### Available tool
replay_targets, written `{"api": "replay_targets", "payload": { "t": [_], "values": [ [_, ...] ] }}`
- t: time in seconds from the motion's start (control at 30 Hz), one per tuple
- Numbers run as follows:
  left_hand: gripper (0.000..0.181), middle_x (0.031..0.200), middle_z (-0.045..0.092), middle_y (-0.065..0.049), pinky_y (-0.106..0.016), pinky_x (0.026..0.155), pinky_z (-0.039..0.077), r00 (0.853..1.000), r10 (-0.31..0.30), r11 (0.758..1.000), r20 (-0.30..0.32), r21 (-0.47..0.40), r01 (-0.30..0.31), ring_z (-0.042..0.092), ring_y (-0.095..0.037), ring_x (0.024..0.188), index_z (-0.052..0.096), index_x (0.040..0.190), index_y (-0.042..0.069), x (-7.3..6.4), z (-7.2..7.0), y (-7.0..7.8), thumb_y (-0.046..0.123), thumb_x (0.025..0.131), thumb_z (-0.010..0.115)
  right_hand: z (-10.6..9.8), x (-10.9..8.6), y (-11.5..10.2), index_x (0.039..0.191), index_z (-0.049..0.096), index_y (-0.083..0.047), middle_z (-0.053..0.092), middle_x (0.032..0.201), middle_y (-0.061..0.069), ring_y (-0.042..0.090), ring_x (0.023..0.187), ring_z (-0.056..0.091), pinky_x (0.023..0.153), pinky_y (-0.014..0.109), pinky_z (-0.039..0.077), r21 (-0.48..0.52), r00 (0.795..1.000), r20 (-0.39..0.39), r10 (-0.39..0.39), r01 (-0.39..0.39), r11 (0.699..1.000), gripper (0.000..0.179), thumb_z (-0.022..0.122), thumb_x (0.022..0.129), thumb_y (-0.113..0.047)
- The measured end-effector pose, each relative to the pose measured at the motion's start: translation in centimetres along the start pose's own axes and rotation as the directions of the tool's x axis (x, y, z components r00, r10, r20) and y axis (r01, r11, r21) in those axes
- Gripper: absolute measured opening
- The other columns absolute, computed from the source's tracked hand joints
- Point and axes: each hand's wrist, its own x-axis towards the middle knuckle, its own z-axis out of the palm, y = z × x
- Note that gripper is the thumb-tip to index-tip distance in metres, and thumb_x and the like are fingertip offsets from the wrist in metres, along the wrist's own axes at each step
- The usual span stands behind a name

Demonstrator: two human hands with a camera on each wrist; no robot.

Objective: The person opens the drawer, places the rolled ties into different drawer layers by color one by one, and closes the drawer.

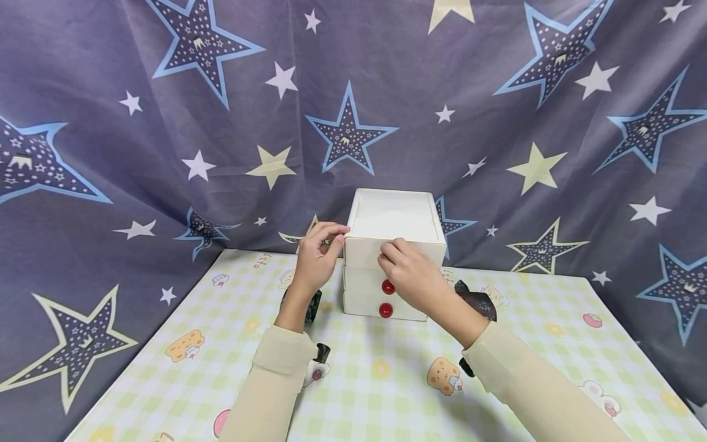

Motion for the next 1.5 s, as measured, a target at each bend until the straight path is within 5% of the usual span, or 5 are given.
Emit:
{"api": "replay_targets", "payload": {
  "t": [0.6, 1.1, 1.5],
  "values": [
    [0.018, 0.113, 0.062, -0.029, -0.014, 0.070, 0.052, 1.000, -0.009, 1.000, 0.003, -0.005, 0.009, 0.065, -0.038, 0.098, 0.070, 0.111, -0.015, 0.1, 0.1, 0.2, -0.010, 0.097, 0.059, 0.1, -0.4, 0.0, 0.106, 0.072, -0.002, 0.064, 0.109, 0.013, 0.031, 0.102, 0.057, 0.093, 0.036, 0.051, 0.019, 0.999, -0.031, -0.016, 0.017, 1.000, 0.014, 0.070, 0.092, 0.002],
    [0.018, 0.112, 0.062, -0.028, -0.014, 0.067, 0.051, 1.000, 0.008, 1.000, 0.005, -0.004, -0.008, 0.064, -0.037, 0.096, 0.070, 0.111, -0.014, 0.0, 0.1, 0.0, -0.010, 0.097, 0.059, 0.1, -1.6, -1.4, 0.107, 0.068, -0.006, 0.064, 0.105, 0.010, 0.029, 0.095, 0.057, 0.082, 0.039, 0.050, 0.030, 0.979, -0.202, -0.030, 0.036, 0.999, 0.017, 0.066, 0.090, -0.007],
    [0.018, 0.112, 0.062, -0.028, -0.014, 0.069, 0.052, 1.000, 0.014, 1.000, 0.004, -0.003, -0.014, 0.064, -0.034, 0.095, 0.070, 0.111, -0.014, 0.0, 0.1, -0.2, -0.010, 0.098, 0.059, 1.2, -3.2, -2.9, 0.110, 0.068, -0.007, 0.065, 0.101, 0.008, 0.030, 0.091, 0.057, 0.077, 0.039, 0.047, 0.052, 0.983, -0.182, -0.032, 0.042, 0.998, 0.023, 0.058, 0.090, -0.012]
  ]
}}
